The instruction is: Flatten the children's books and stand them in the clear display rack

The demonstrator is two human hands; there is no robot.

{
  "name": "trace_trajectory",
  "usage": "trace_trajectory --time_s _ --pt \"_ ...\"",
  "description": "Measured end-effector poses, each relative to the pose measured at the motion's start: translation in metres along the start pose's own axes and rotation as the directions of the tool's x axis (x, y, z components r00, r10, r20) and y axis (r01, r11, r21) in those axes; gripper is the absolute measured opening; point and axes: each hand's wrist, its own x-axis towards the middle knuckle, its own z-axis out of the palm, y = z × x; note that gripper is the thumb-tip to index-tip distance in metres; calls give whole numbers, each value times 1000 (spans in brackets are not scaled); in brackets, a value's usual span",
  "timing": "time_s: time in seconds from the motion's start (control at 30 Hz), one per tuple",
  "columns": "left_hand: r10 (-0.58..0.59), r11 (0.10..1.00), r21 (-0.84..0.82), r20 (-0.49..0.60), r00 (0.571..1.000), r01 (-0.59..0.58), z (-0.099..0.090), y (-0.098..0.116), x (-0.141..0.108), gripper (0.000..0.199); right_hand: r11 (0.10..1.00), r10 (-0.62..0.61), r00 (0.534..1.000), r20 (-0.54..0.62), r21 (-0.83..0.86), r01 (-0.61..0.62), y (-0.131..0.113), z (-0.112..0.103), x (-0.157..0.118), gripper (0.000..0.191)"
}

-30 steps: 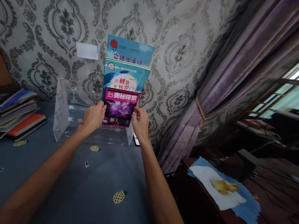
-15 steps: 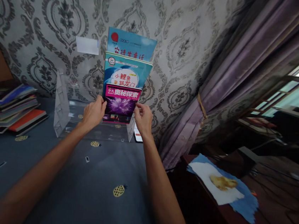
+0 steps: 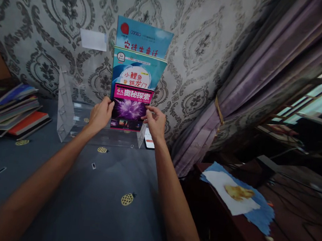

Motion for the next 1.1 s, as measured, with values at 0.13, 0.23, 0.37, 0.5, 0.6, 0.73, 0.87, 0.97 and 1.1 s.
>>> trace_trajectory --time_s 0.13,0.23,0.37,0.5,0.6,0.73,0.87,0.97,1.1 --pt "-30 998 54 -73 997 34 -3 5 -4 35 994 -32 999 -10 -109 31 1 2 -2 29" --pt "-34 998 51 -59 998 37 -6 8 -7 34 982 -53 999 -5 -181 51 1 2 -3 29" --pt "-39 996 79 -42 998 42 -11 8 -11 32 963 -89 996 -31 -258 78 -3 0 -4 29" --pt "-17 994 111 -45 999 22 -16 2 -17 30 943 -130 990 -63 -316 103 -10 -1 -5 26" --pt "24 993 120 -68 997 -15 -19 -6 -22 26 930 -161 985 -65 -343 130 -14 -1 -7 26" --pt "125 990 82 -124 984 -115 -23 -20 -34 21 917 -182 982 -49 -370 151 -22 -1 -8 27" --pt "219 976 39 -140 966 -215 -29 -35 -50 17 927 -169 985 12 -337 163 -31 2 -11 30" --pt "250 968 68 -131 959 -243 -38 -52 -65 16 956 -116 987 109 -259 141 -35 16 -20 33" --pt "212 966 177 -110 971 -190 -62 -92 -81 19 963 -48 940 336 -234 133 -32 51 -55 34"
